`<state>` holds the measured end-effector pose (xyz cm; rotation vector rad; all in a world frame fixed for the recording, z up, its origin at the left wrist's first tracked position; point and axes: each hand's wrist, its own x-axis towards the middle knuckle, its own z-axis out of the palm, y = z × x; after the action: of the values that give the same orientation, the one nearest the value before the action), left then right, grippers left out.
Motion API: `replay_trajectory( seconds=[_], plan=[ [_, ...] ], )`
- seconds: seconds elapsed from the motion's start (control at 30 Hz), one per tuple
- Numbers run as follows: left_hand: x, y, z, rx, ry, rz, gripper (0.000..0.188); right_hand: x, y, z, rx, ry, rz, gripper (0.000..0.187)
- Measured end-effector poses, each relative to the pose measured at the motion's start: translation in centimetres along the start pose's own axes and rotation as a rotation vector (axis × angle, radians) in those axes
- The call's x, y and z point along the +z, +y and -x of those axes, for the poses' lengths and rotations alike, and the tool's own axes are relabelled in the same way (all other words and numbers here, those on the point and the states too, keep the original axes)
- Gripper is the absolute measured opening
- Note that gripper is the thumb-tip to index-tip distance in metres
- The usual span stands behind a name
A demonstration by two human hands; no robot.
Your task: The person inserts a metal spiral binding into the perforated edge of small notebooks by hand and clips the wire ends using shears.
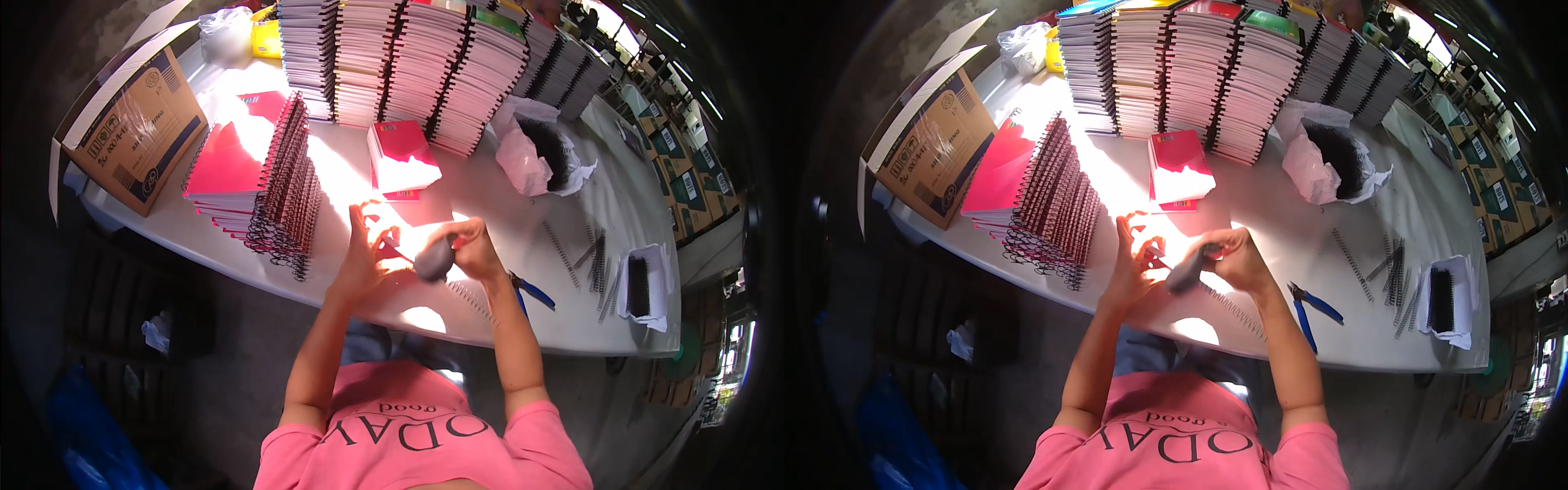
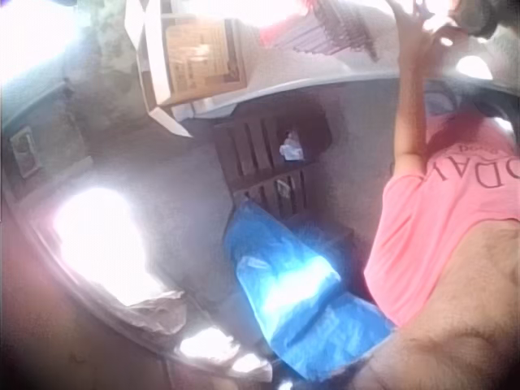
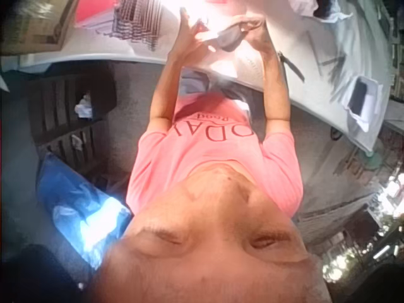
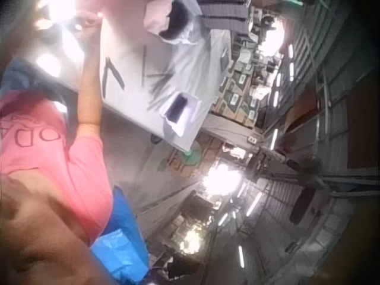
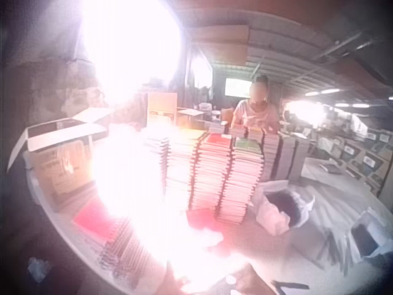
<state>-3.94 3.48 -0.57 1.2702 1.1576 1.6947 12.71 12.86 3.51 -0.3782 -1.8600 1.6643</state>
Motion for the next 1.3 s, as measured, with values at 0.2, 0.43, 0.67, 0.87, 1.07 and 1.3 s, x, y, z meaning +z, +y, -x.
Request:
replay_trajectory(
  seconds=[0.2, 0.43, 0.67, 0.87, 1.07, 1.3],
  plan=[
    [-0.8, -1.8, -0.2, -0.042, -0.035, -0.149, 0.05, -0.5, 0.1, 0.1, -0.074, 0.005, 0.002, 0.023],
    [-0.6, -1.4, -0.5, 0.149, -0.011, -0.376, 0.052, -0.6, 1.5, 0.2, -0.011, 0.154, 0.096, 0.019],
    [0.1, -0.3, 0.2, 0.138, 0.048, -0.543, 0.037, -3.0, -3.6, 1.7, -0.037, 0.481, 0.104, 0.027],
    [3.1, -0.4, 1.2, 0.236, 0.155, -0.73, 0.036, 2.5, -5.3, 3.7, -0.137, 0.585, 0.883, 0.043],
    [3.2, -1.8, 1.3, 0.218, 0.141, -0.737, 0.035, 6.6, 0.9, 6.7, -0.236, 0.493, 1.171, 0.063],
    [2.9, -1.0, 1.9, 0.094, 0.169, -0.583, 0.039, 6.2, -3.2, 6.2, -0.286, 0.591, 0.925, 0.043]
  ],
)
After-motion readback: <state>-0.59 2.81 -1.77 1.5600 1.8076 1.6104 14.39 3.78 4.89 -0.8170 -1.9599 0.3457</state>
